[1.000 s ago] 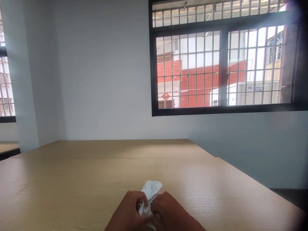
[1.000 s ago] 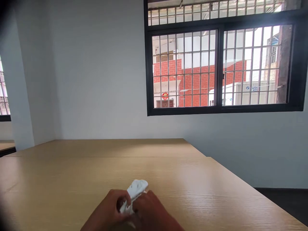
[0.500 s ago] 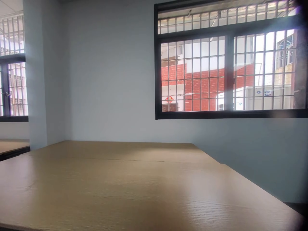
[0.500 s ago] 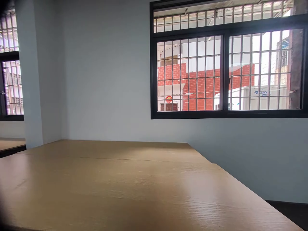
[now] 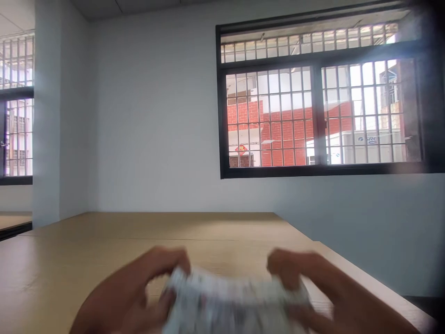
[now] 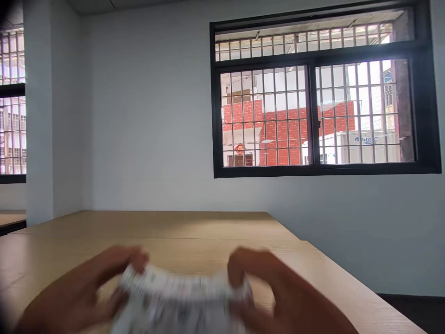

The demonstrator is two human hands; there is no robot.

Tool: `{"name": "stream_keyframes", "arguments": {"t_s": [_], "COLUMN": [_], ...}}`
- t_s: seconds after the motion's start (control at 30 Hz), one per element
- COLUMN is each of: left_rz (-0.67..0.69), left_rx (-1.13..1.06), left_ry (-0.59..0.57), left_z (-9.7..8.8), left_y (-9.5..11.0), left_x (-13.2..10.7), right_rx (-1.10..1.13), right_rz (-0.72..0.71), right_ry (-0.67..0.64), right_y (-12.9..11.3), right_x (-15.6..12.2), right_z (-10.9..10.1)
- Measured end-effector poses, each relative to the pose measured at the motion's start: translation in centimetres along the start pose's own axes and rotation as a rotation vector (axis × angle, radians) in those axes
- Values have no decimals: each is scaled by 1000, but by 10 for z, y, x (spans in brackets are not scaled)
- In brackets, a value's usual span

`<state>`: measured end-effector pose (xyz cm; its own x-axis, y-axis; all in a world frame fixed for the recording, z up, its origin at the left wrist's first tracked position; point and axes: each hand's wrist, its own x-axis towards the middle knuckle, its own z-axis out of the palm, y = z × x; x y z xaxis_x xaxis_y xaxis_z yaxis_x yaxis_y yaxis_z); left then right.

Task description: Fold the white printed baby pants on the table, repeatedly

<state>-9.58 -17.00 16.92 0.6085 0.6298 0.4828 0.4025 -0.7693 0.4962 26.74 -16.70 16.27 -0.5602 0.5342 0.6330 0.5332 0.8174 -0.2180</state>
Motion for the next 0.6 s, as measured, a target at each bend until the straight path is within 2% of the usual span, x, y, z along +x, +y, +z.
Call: {"name": "stream_keyframes", "arguments": {"t_s": [0.07, 0.1, 0.17, 0.2, 0.27, 0.33, 0.4, 0.47, 0.53, 0.6], "left_rz": [45, 30, -78, -155, -266, -257, -196, -134, -93, -80], "left_rx": [-79, -114, -99, -37, 146, 237, 209, 138, 95, 85], "left_ry": [-65, -72, -60, -33, 8, -50, -196, -334, -388, -423], "left_z": [-5, -4, 9, 20, 47, 74, 100, 127, 158, 192], "left_y": [-24, -44, -93, -117, -156, -173, -166, -140, -109, -86], "left_x": [54, 80, 122, 135, 144, 134, 110, 82, 59, 44], "right_rx": [12, 24, 8, -21, -63, -93, -142, -180, -191, -206], "right_rz": [53, 69, 155, 235, 309, 327, 267, 198, 188, 232], "right_ry": [-42, -75, -159, -187, -187, -186, -228, -289, -329, -338], "right_y": [24, 43, 90, 113, 151, 172, 180, 181, 185, 193], "right_x": [43, 60, 80, 82, 76, 61, 48, 40, 38, 40], "right_z": [-6, -1, 23, 41, 80, 116, 144, 161, 170, 173]}}
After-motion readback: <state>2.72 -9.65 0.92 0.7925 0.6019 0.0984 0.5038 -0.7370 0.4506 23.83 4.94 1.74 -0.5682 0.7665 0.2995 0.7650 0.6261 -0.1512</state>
